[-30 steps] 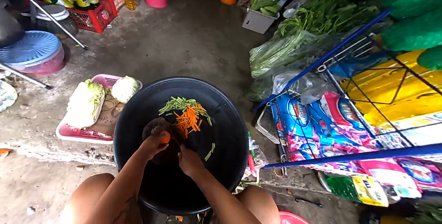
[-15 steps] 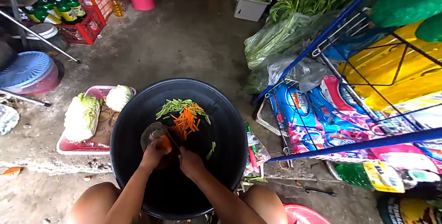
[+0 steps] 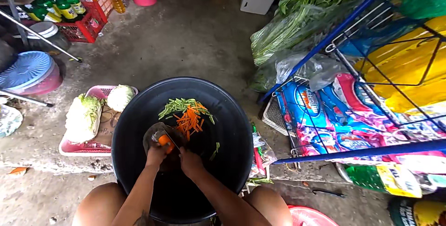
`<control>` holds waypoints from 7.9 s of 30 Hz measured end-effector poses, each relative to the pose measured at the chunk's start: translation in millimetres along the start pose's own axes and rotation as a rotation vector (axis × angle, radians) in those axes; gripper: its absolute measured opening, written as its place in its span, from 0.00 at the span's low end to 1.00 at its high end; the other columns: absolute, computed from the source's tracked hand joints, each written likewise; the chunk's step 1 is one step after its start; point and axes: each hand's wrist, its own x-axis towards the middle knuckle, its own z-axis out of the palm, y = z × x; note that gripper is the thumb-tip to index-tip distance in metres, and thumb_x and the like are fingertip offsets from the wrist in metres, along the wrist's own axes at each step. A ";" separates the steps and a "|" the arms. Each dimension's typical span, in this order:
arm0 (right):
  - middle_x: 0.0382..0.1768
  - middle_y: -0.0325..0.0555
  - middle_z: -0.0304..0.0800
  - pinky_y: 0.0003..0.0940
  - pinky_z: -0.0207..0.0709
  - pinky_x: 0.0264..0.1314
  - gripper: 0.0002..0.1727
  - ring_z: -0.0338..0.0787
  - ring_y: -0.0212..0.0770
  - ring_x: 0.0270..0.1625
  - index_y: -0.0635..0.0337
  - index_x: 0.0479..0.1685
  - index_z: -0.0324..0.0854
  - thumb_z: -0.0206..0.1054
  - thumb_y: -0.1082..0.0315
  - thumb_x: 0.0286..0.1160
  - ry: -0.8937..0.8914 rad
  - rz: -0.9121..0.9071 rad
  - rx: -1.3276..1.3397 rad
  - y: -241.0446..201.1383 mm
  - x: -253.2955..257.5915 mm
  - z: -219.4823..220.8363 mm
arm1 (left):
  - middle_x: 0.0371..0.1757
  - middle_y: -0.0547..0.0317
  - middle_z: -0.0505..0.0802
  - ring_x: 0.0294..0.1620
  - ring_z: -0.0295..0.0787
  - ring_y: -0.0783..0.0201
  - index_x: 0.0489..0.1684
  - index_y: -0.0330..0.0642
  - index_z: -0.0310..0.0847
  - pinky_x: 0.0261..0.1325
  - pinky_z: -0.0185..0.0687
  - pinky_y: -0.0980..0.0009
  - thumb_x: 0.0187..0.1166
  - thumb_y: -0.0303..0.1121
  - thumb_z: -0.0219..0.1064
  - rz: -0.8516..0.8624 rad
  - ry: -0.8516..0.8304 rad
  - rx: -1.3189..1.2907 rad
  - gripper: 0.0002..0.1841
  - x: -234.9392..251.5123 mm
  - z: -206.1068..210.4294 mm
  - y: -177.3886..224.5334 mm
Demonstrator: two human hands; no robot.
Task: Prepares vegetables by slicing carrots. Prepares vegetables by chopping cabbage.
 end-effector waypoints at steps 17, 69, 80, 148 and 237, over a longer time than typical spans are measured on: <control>0.69 0.60 0.85 0.60 0.84 0.65 0.24 0.91 0.62 0.65 0.51 0.84 0.65 0.42 0.55 0.98 -0.006 0.027 -0.039 -15.7 -35.4 -18.2 | 0.61 0.36 0.89 0.58 0.91 0.48 0.67 0.27 0.76 0.61 0.88 0.53 0.83 0.38 0.72 -0.054 -0.002 -0.106 0.24 1.2 1.8 0.6; 0.61 0.63 0.89 0.60 0.82 0.69 0.27 0.90 0.62 0.66 0.56 0.90 0.55 0.45 0.59 0.97 -0.152 -0.085 0.087 -2.2 15.6 -27.2 | 0.61 0.36 0.88 0.55 0.92 0.49 0.69 0.28 0.75 0.58 0.90 0.54 0.84 0.41 0.70 -0.089 0.011 0.075 0.25 9.1 8.8 18.8; 0.64 0.64 0.87 0.60 0.81 0.69 0.26 0.89 0.62 0.68 0.57 0.88 0.56 0.48 0.60 0.96 -0.147 -0.083 0.074 -5.0 19.4 -26.6 | 0.61 0.36 0.88 0.56 0.92 0.49 0.68 0.30 0.76 0.59 0.90 0.53 0.85 0.41 0.70 -0.078 0.030 0.077 0.24 7.2 11.2 16.6; 0.66 0.60 0.87 0.58 0.84 0.65 0.25 0.91 0.61 0.66 0.53 0.89 0.57 0.42 0.60 0.97 -0.070 0.062 -0.126 -19.6 -46.2 -17.6 | 0.62 0.36 0.88 0.58 0.90 0.49 0.70 0.29 0.75 0.60 0.88 0.53 0.86 0.36 0.68 0.003 0.012 -0.217 0.22 5.8 4.7 -7.3; 0.60 0.60 0.90 0.58 0.84 0.64 0.23 0.92 0.60 0.64 0.54 0.83 0.61 0.41 0.57 0.97 -0.009 0.084 -0.112 -41.0 -48.4 -11.8 | 0.63 0.35 0.87 0.58 0.90 0.49 0.72 0.29 0.72 0.61 0.88 0.55 0.86 0.36 0.68 0.023 -0.032 -0.216 0.23 3.5 -7.7 -10.6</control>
